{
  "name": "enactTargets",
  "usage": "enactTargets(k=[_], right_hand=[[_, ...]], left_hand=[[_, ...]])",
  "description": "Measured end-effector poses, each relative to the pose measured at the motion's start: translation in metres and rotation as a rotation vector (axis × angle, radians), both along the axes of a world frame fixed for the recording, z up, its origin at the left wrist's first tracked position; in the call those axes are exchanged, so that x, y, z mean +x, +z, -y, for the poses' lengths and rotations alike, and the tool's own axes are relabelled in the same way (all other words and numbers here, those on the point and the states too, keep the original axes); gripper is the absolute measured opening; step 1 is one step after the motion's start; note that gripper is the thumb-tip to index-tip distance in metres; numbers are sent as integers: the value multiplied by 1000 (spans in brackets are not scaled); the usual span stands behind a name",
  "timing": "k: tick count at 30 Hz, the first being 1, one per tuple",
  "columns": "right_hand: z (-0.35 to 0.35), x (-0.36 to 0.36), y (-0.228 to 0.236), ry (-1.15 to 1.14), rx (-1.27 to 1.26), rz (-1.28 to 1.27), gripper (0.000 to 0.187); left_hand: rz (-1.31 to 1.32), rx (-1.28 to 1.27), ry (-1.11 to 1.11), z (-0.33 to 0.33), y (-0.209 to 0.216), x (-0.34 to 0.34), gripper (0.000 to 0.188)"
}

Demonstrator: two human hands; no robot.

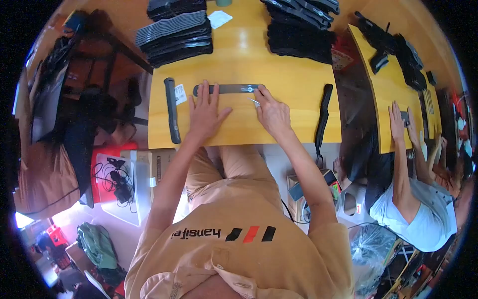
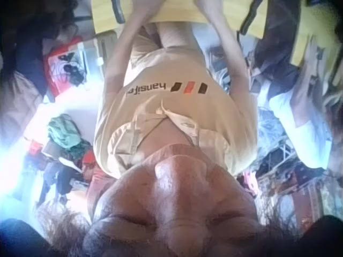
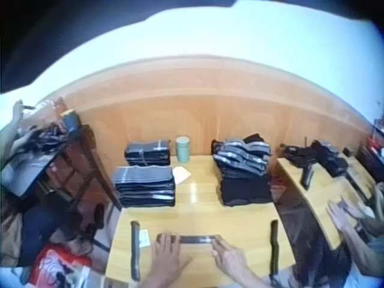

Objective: Cleaning and inspecting black textile straps using a small tool and a cloth at a workbench.

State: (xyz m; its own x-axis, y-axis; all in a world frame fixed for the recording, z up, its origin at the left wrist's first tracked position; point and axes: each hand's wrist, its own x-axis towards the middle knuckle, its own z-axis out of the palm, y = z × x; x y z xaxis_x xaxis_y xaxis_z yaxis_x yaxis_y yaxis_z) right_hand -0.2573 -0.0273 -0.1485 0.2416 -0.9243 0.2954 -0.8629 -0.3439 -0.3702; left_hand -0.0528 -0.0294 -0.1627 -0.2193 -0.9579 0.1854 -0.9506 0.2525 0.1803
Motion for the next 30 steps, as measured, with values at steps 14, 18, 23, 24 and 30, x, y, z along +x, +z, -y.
enactTargets(k=[14, 18, 23, 24, 30], right_hand=[[-65, 27, 20, 107, 139, 350, 28], [-79, 59, 27, 258, 153, 513, 27], [-82, 99, 64, 195, 461, 897, 27], [-81, 103, 69, 189, 532, 945, 28], [-78, 91, 69, 74, 864, 1336, 32]], left_hand=[[-262, 99, 535, -34, 29, 102, 29], [-815, 210, 497, -29, 4, 119, 30], [-1604, 448, 448, -58, 57, 57, 16], [-1668, 399, 435, -62, 57, 48, 17], [-1884, 522, 353, -76, 83, 29, 19]])
